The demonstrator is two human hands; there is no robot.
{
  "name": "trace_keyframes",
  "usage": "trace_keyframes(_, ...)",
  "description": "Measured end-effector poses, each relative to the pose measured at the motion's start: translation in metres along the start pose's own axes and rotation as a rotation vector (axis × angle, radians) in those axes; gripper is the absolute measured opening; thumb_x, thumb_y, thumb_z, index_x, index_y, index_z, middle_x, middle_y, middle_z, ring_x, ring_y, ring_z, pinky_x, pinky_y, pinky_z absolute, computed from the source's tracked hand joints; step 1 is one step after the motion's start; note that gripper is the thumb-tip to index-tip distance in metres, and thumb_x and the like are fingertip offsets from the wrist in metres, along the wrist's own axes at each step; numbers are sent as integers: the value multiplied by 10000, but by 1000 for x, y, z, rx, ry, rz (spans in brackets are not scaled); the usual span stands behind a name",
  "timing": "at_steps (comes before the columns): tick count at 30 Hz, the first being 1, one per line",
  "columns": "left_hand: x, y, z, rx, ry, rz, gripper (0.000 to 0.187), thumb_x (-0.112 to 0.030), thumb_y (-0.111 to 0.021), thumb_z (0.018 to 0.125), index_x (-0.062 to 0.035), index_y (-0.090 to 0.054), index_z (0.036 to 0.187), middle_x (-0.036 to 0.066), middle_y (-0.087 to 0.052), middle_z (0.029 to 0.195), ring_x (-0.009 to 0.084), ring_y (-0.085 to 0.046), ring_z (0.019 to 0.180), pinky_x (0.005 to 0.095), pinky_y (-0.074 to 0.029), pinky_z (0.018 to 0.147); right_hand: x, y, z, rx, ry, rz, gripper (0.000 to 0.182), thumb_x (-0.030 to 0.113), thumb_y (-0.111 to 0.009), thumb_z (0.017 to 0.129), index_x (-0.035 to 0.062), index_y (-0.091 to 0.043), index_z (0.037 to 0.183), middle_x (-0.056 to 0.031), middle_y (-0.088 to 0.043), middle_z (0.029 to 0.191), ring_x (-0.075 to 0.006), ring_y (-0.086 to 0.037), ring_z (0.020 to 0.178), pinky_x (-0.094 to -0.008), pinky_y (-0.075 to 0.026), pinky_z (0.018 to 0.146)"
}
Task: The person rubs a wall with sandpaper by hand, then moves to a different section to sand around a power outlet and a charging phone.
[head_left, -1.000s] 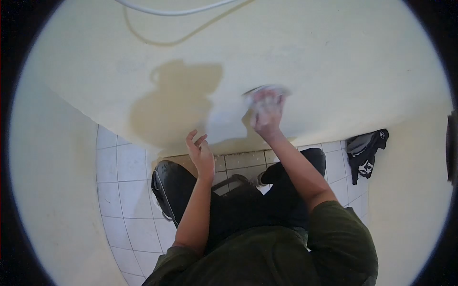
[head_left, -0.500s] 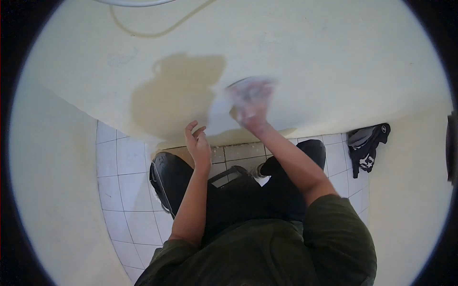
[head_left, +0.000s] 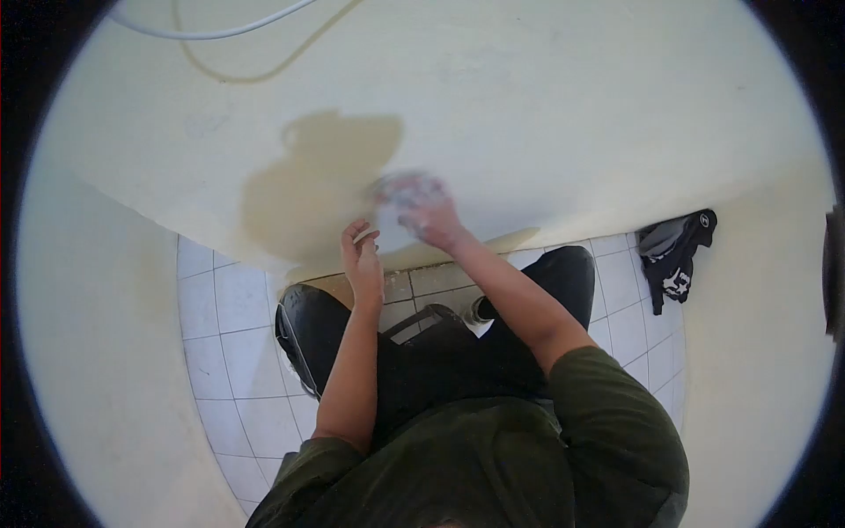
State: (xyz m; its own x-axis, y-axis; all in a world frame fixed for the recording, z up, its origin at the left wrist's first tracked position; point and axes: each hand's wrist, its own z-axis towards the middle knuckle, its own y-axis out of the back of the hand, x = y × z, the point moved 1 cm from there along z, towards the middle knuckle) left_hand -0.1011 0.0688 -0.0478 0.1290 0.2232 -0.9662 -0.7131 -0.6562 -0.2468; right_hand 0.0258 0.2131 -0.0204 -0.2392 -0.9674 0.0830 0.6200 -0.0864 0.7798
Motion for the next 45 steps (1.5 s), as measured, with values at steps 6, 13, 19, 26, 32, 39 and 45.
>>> trace_keyframes(6,1,3,-7,31,46,-9,367,-36,-496,984,-63,-542,1347,85,-587,1338,216,-628,1158,365,-471,958,-8,6,-13,-720,-433,-352,459,140,-654,887,78,-628,1341,-308,-478,1502,-509,-345,1479,-614,-190,1240)
trace_keyframes(13,-4,8,-15,-35,98,50,391,-5,-481,978,-26,-524,1366,118,-579,1341,233,-630,1160,365,-468,955,4,-32,-15,-385,-139,32,370,120,-628,847,60,-739,1194,-343,-474,1508,-518,-410,1428,-618,-163,1244)
trace_keyframes(19,-7,6,-21,9,20,153,387,-38,-495,993,-60,-535,1378,98,-577,1367,232,-623,1190,382,-473,970,-42,24,-24,-1054,-588,-152,507,103,-526,980,-60,-490,1459,-339,-341,1603,-502,-260,1521,-650,-103,1242)
trace_keyframes(26,-3,-11,-36,110,-79,178,398,26,-485,974,-33,-528,1365,96,-585,1341,226,-631,1170,365,-476,973,-10,-18,-40,-467,-104,-93,490,92,-515,967,-8,-561,1445,-310,-315,1631,-483,-238,1545,-690,-142,1222)
trace_keyframes(32,-3,-10,-36,149,-102,229,428,-3,-509,950,-52,-535,1374,89,-591,1358,238,-644,1152,367,-492,954,-54,38,-44,-909,-595,-229,478,74,-452,1020,-38,-488,1483,-294,-288,1647,-444,-230,1556,-630,-147,1244)
trace_keyframes(39,-5,-20,-41,40,-122,239,452,59,-465,912,-31,-553,1347,109,-605,1323,240,-659,1123,371,-522,942,-56,74,6,-1477,-496,235,558,52,-332,1067,-149,-206,1572,-328,-103,1685,-470,-71,1579,-539,-87,1283)
trace_keyframes(45,-5,-28,-29,-104,-146,202,467,106,-455,894,-5,-560,1335,120,-632,1275,228,-668,1099,368,-528,922,26,-13,6,-769,-737,96,814,317,-524,1037,-118,-133,1603,-351,-82,1677,-517,-16,1567,-639,-34,1252)
